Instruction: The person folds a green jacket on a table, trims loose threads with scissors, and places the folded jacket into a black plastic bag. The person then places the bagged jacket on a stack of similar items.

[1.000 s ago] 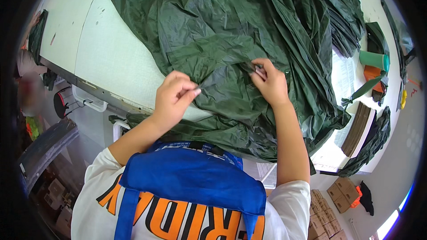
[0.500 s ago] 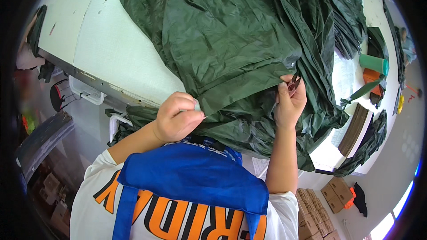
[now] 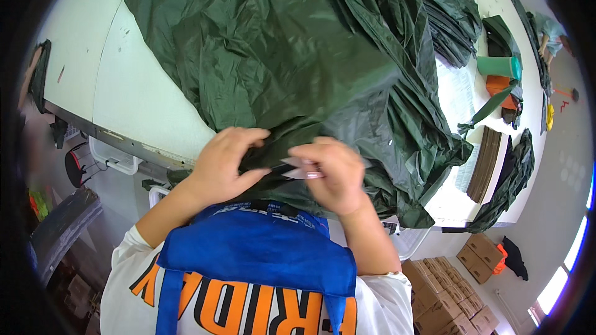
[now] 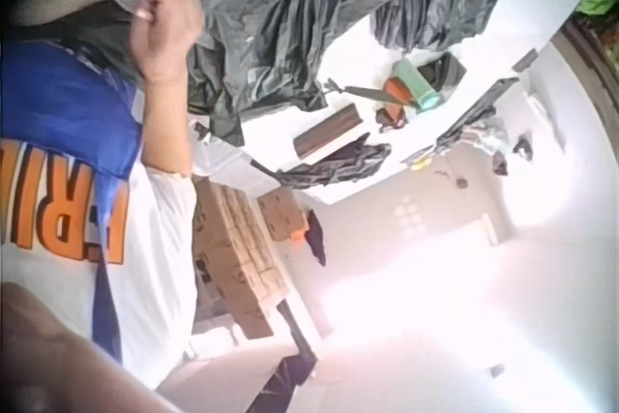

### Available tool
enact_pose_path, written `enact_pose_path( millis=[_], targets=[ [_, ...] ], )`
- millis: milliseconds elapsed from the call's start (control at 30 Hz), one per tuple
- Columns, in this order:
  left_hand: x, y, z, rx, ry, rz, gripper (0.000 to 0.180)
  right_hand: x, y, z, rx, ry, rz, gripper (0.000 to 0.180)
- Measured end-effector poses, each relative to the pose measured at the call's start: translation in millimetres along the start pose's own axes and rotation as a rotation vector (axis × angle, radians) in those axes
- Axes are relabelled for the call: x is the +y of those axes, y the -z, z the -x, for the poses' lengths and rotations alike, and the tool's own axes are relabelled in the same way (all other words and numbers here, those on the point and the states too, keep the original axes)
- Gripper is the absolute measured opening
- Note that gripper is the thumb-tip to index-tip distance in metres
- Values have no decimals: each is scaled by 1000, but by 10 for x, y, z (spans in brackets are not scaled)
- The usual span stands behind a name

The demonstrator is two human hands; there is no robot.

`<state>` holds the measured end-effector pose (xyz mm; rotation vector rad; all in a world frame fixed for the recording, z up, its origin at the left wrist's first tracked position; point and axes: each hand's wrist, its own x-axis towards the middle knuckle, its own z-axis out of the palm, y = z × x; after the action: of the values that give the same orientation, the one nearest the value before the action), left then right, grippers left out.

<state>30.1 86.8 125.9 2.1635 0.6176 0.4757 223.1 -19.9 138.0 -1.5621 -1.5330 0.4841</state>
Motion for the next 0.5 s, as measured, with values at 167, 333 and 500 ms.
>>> enact_pose_path(
  millis=[167,333,500],
  targets=[
    [-616,-419,-65,-208,397,97,23,87,122,-427,55,-317,-182,25],
    [-402,-367,-5,-369,526,-177,33,873,543,-724,293,-406,-85,16],
    [-114,-295,-82,97,-261,-222,35,598,252,-469,37,-652,-403,44]
  ],
)
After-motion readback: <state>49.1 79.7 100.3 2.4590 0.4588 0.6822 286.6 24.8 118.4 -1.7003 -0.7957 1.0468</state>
